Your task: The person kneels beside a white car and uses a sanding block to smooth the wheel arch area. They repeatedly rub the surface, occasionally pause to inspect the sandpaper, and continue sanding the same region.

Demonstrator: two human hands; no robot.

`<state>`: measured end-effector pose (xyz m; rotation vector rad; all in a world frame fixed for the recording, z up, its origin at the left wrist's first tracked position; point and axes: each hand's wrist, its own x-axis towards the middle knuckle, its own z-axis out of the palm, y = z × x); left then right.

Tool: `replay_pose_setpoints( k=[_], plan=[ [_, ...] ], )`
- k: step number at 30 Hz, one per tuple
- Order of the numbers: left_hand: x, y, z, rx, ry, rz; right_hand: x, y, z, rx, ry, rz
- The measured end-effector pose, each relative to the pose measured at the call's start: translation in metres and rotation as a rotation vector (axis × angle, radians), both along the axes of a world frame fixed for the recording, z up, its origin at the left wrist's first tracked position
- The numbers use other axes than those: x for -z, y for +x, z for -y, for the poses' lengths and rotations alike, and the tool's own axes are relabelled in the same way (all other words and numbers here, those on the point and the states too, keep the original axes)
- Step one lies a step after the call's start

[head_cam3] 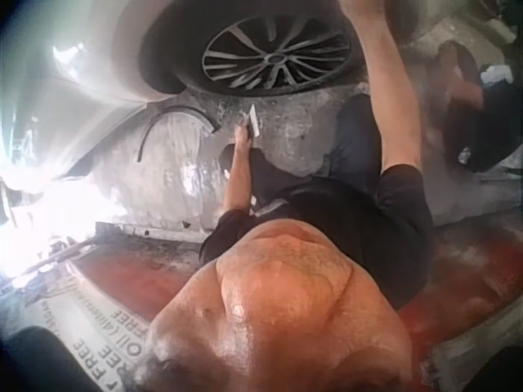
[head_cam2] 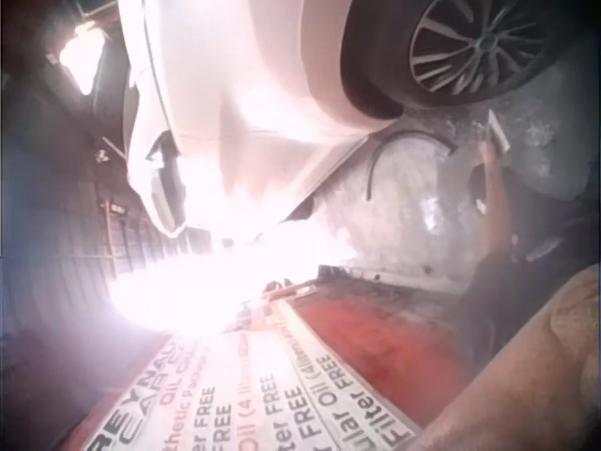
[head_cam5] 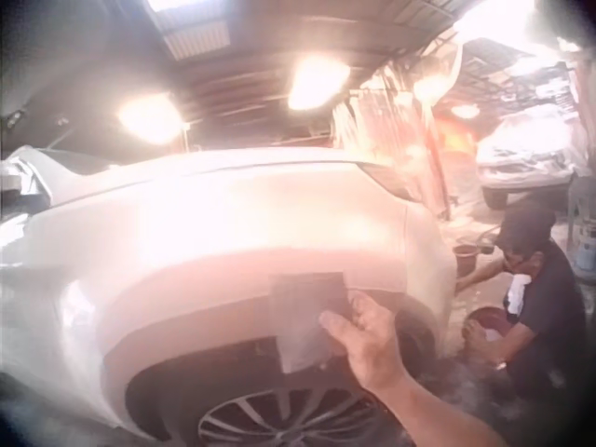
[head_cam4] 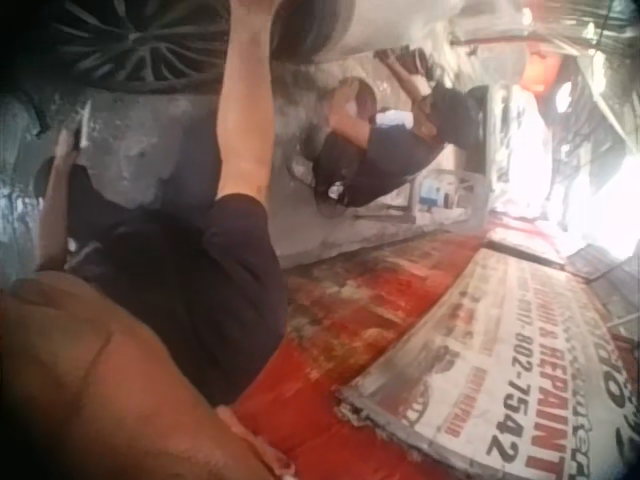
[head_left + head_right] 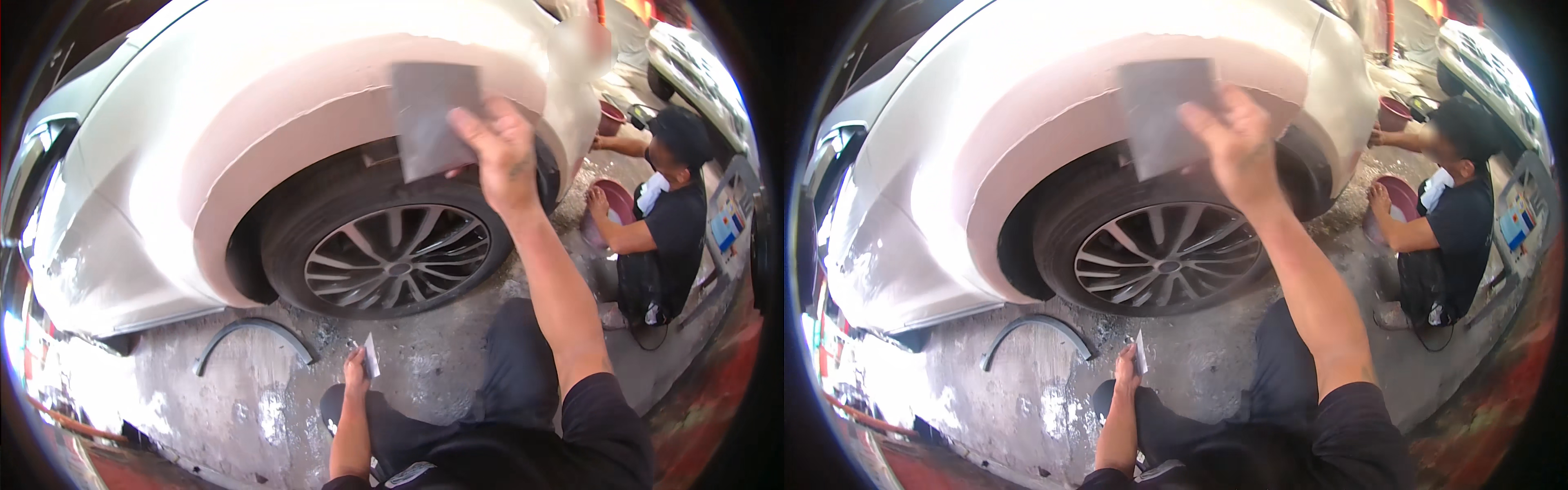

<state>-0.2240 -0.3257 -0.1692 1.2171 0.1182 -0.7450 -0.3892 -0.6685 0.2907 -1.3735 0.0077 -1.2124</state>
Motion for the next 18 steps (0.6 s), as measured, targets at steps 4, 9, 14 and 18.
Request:
replay_pose_setpoints(
  k=[4,9,14,18],
  plan=[
    [-0.005,-0.004,0.008,-0.003,-0.073,-0.018,0.006,0.005,0.02,0.165,0.182,0.096],
    [0.003,0.002,0.002,-0.02,-0.085,-0.011,0.0,0.047,-0.032,-0.017,-0.162,-0.167],
    [0.0,0.002,-0.001,-0.078,-0.264,-0.09,0.025,0.057,-0.078,0.032,-0.581,-0.259],
    [-0.007,-0.001,-0.003,-0.045,-0.337,-0.104,0.03,0.034,-0.047,0.093,0.1,0.031]
  ],
)
